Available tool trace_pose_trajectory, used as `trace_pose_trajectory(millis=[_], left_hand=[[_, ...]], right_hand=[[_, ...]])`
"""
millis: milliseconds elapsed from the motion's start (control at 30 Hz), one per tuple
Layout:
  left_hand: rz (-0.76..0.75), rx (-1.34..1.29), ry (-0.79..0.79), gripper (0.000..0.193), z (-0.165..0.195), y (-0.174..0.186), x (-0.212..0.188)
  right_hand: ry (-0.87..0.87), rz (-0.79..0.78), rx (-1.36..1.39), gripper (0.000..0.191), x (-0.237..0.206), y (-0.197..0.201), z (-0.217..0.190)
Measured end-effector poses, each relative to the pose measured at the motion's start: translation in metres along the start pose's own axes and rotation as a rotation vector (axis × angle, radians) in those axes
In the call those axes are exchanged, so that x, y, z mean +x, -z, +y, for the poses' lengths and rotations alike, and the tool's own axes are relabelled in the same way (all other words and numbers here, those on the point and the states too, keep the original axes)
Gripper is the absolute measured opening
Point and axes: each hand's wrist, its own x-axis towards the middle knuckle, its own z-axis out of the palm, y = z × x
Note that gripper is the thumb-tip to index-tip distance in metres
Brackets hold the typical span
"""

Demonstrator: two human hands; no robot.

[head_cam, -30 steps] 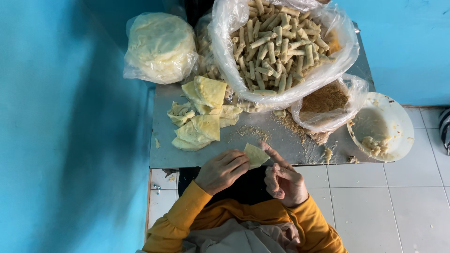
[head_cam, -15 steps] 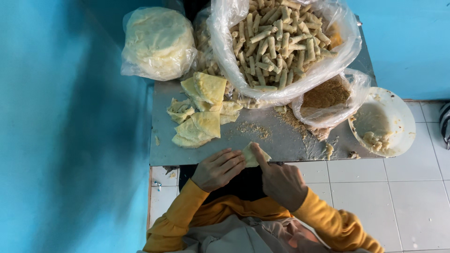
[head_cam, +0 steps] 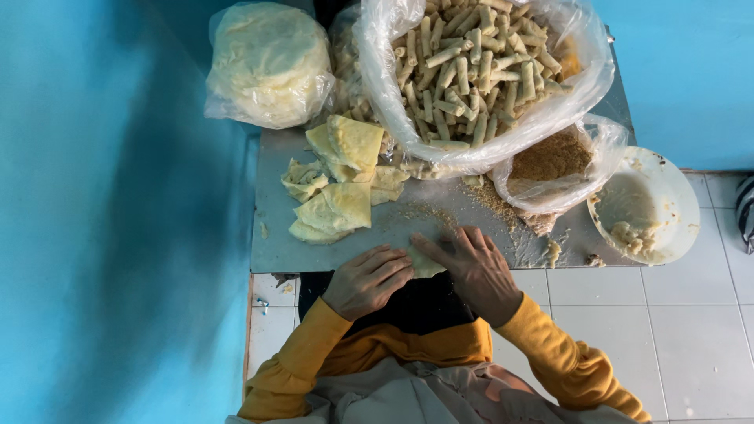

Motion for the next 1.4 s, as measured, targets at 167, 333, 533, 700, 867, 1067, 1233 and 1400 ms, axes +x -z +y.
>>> trace_pose_trajectory(millis=[167, 333, 533, 700, 867, 1067, 1233, 1400], left_hand=[[-0.018, -0.041, 0.031, 0.015, 0.001, 0.000, 0.000], [-0.008, -0.056, 0.033, 0.016, 0.000, -0.001, 0.000], [-0.028, -0.040, 0.025, 0.016, -0.002, -0.004, -0.003], [-0.008, -0.054, 0.028, 0.014, -0.003, -0.007, -0.005], [-0.010, -0.037, 0.023, 0.015, -0.003, -0.008, -0.005], [-0.004, -0.042, 0.027, 0.016, -0.003, -0.003, -0.002], [0.003, -0.069, 0.033, 0.013, -0.002, 0.001, 0.001], [0.004, -0.068, 0.046, 0.015, -0.001, -0.001, 0.000]], right_hand=[[-0.030, -0.019, 0.067, 0.081, 0.001, 0.002, 0.016], [-0.084, 0.025, 0.119, 0.085, 0.001, -0.013, 0.002], [-0.075, 0.123, 0.215, 0.072, -0.014, -0.027, -0.003], [-0.176, 0.149, 0.285, 0.059, -0.013, -0.019, 0.013], [-0.151, 0.085, 0.236, 0.075, -0.005, -0.022, -0.001], [0.008, 0.123, -0.157, 0.066, -0.010, -0.016, -0.008], [0.024, 0.061, -0.287, 0.064, -0.013, -0.004, -0.001], [-0.004, 0.126, -0.106, 0.072, -0.004, -0.012, -0.005]])
